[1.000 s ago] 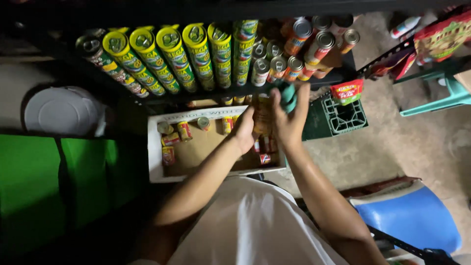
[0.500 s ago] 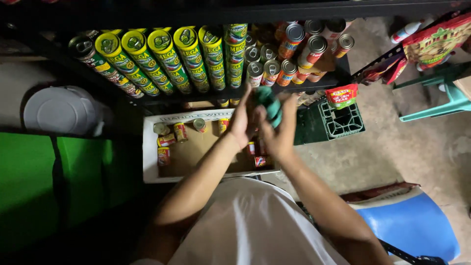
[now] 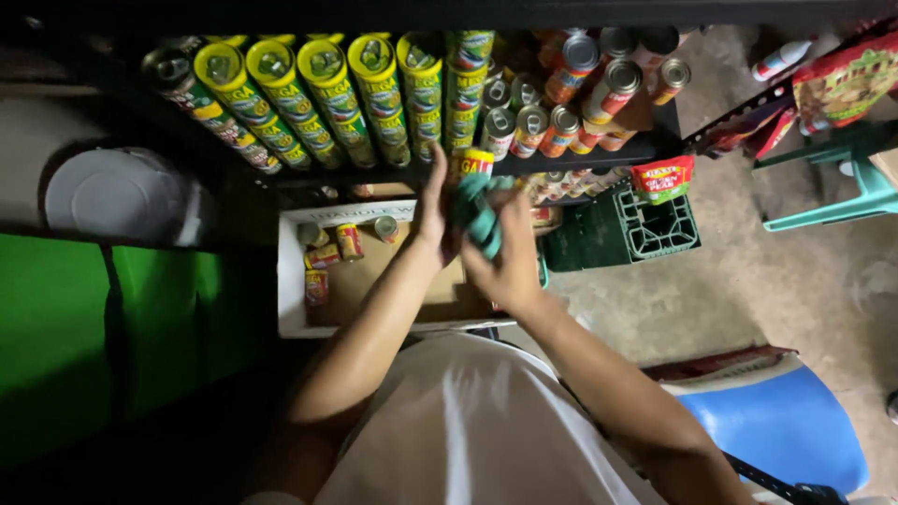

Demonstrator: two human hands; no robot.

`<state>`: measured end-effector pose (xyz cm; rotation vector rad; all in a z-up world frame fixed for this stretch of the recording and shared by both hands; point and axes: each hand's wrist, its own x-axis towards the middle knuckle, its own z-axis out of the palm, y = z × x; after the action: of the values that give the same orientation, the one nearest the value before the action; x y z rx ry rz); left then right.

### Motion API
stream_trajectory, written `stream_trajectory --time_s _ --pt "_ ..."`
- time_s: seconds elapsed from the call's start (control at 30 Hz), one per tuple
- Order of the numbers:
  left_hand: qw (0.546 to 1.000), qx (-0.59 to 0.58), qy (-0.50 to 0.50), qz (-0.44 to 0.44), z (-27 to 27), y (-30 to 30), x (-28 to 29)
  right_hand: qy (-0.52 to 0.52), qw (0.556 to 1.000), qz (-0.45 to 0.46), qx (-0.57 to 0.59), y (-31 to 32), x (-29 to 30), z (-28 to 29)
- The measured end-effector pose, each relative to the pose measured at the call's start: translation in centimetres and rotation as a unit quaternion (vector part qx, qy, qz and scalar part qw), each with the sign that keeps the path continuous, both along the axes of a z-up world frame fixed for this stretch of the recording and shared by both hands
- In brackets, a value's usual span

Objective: Cleaning canned goods with a cloth and arranging them neatly on store shelves.

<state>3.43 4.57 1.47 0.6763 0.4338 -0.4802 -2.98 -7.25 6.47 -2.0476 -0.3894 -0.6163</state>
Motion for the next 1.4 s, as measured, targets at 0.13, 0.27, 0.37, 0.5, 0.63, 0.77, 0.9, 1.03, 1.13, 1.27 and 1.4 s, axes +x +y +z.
stream_trajectory --time_s 0.13,0.27,0.37,0.5,0.63,0.77,0.9,1.03,1.13,1.27,1.4 --pt "0.996 0.078 -0.040 0.004 4.0 0.9 -1.6 0.039 0.998 0.018 0.050 -0.2 0.9 -3.0" --pt "1.000 0.016 -0.014 -0.022 5.6 1.7 -2.0 0.076 0.983 -0.042 0.163 1.9 2.3 2.3" --pt "1.000 -0.022 -0.017 0.014 3.7 3.1 -1.5 0.112 0.986 -0.022 0.121 2.7 0.4 2.7" --pt "0.998 -0.021 0.001 0.062 1.3 5.1 -0.5 0.092 0.995 0.017 0.035 2.3 -1.2 -0.3" --pt "0.997 -0.045 -0.007 0.068 -3.7 5.1 0.1 0.079 0.994 -0.070 -0.001 2.7 -1.5 -0.6" --pt "0.999 0.015 -0.003 0.046 -1.0 3.9 -1.9 0.064 0.997 -0.028 -0.041 2.9 -2.1 3.2" --pt "0.997 0.004 -0.027 0.079 0.0 3.8 -1.8 0.071 0.996 -0.032 -0.040 1.7 -1.7 2.8" --pt "0.996 -0.005 -0.047 0.072 1.8 3.2 -2.2 0.088 0.996 -0.021 -0.025 2.5 -2.6 3.1" --pt "0.997 -0.037 -0.014 0.073 1.3 2.3 -3.3 0.075 0.997 -0.020 -0.002 0.2 -1.3 1.3" --pt "0.995 0.012 -0.046 0.092 1.3 2.0 -2.3 0.076 0.996 -0.034 0.020 0.8 -1.9 2.5" --pt "0.986 0.120 -0.078 0.085 -2.1 1.9 -1.7 0.164 0.982 -0.018 0.092 0.8 -2.4 0.8"
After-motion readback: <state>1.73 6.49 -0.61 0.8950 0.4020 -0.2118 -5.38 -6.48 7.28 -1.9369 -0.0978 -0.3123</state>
